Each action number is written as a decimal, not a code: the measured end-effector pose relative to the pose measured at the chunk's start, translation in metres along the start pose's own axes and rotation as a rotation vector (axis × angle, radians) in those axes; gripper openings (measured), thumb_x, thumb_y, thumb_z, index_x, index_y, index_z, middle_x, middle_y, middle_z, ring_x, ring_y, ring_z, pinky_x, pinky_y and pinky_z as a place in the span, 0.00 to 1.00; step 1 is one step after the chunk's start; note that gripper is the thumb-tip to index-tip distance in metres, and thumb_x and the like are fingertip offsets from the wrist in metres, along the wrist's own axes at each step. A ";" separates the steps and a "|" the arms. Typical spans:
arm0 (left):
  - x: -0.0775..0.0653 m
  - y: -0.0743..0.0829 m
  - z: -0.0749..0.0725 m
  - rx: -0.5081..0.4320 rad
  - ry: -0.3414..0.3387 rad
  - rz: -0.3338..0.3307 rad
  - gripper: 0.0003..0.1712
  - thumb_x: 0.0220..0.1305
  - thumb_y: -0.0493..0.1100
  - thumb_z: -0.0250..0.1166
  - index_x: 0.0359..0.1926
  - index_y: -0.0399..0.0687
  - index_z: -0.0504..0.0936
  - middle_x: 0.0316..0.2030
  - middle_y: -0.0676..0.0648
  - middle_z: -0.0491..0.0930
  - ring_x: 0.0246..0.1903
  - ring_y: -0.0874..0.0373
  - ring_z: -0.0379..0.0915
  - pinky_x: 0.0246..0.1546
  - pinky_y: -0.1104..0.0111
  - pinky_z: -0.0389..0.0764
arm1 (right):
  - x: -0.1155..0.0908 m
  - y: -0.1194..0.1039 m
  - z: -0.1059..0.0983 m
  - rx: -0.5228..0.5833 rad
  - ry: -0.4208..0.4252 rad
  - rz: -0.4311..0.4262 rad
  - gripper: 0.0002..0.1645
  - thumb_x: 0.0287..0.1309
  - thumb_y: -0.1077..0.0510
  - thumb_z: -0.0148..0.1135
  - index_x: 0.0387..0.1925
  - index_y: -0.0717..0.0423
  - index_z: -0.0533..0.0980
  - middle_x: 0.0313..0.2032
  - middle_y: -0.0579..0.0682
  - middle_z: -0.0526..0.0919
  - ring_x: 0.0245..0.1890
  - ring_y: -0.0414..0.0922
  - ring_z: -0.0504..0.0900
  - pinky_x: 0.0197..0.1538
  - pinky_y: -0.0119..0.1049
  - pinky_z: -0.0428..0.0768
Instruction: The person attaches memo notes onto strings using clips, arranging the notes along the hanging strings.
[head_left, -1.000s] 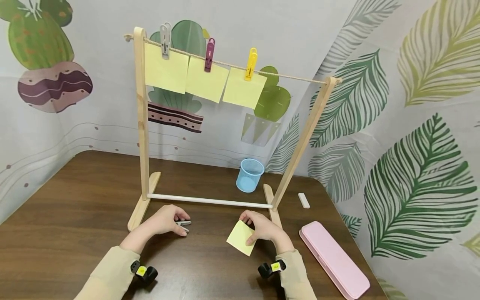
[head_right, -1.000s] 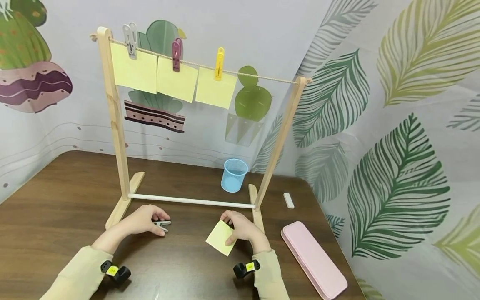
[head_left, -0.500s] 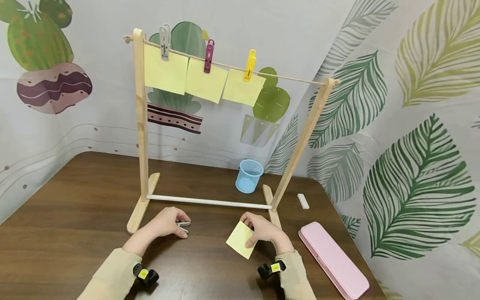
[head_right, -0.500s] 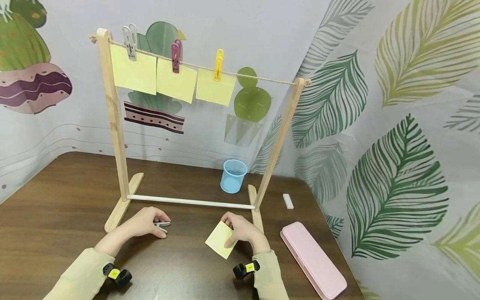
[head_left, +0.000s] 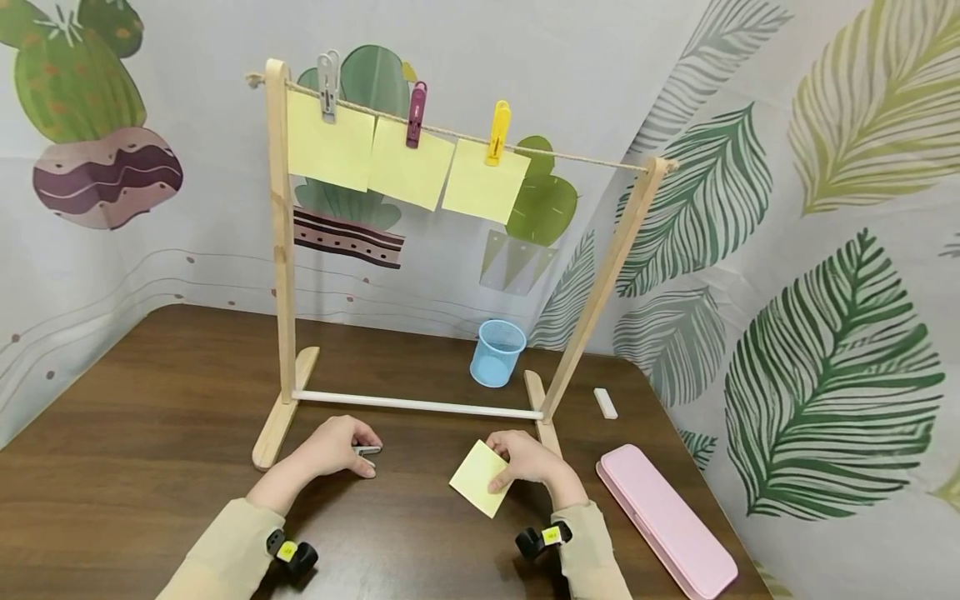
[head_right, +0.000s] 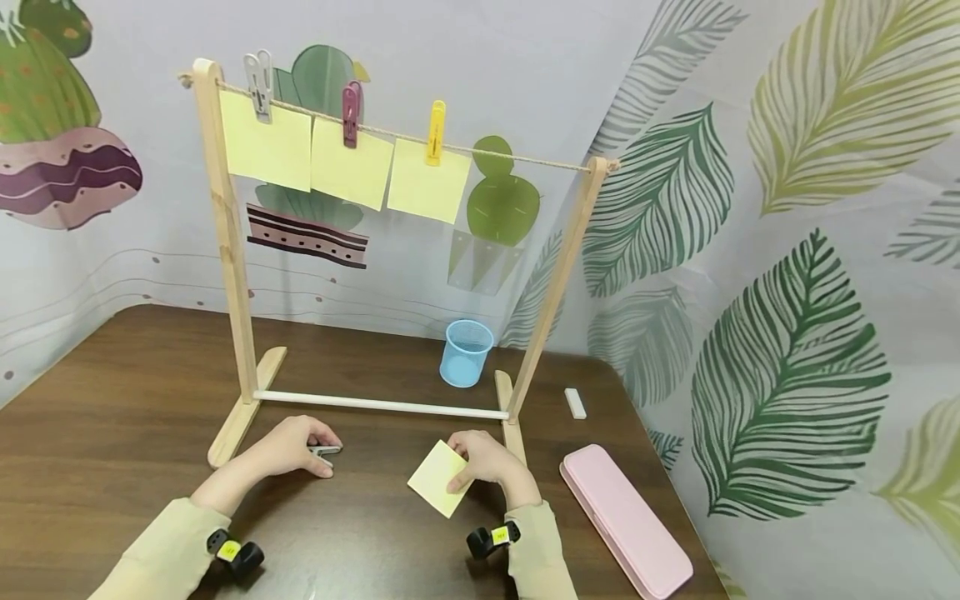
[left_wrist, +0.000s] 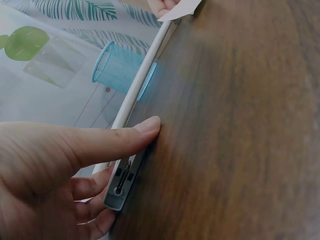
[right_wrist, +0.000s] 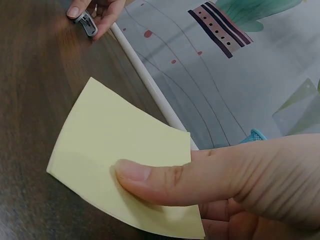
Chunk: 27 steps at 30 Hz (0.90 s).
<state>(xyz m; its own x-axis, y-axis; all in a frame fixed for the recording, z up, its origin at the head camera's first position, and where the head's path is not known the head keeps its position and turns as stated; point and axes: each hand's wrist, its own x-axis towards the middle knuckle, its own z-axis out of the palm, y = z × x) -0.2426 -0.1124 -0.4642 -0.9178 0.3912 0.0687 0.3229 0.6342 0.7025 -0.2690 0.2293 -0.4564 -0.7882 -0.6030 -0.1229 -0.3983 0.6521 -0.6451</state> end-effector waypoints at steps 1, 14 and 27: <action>0.000 0.000 0.000 -0.002 0.001 -0.002 0.21 0.35 0.41 0.83 0.35 0.42 0.87 0.28 0.52 0.84 0.29 0.63 0.73 0.31 0.69 0.72 | 0.000 0.000 0.000 0.012 -0.003 0.003 0.23 0.32 0.66 0.81 0.32 0.59 0.76 0.27 0.48 0.84 0.27 0.34 0.74 0.32 0.27 0.72; -0.002 0.001 -0.001 -0.013 0.005 -0.021 0.19 0.35 0.40 0.82 0.34 0.43 0.88 0.29 0.52 0.85 0.29 0.62 0.72 0.31 0.68 0.71 | -0.001 0.000 -0.002 0.099 -0.050 0.013 0.22 0.41 0.71 0.74 0.42 0.64 0.77 0.34 0.54 0.85 0.32 0.38 0.77 0.36 0.29 0.76; 0.003 0.005 -0.001 -0.022 0.011 -0.048 0.20 0.39 0.43 0.81 0.36 0.44 0.88 0.31 0.52 0.86 0.29 0.63 0.72 0.32 0.69 0.73 | -0.002 0.003 -0.008 0.187 -0.064 -0.053 0.21 0.48 0.74 0.66 0.47 0.70 0.74 0.38 0.61 0.84 0.38 0.43 0.82 0.39 0.28 0.78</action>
<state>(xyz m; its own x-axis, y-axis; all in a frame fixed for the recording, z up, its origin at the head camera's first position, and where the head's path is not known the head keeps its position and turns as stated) -0.2441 -0.1087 -0.4596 -0.9344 0.3537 0.0424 0.2739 0.6372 0.7204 -0.2724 0.2369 -0.4521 -0.7349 -0.6658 -0.1289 -0.3396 0.5259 -0.7798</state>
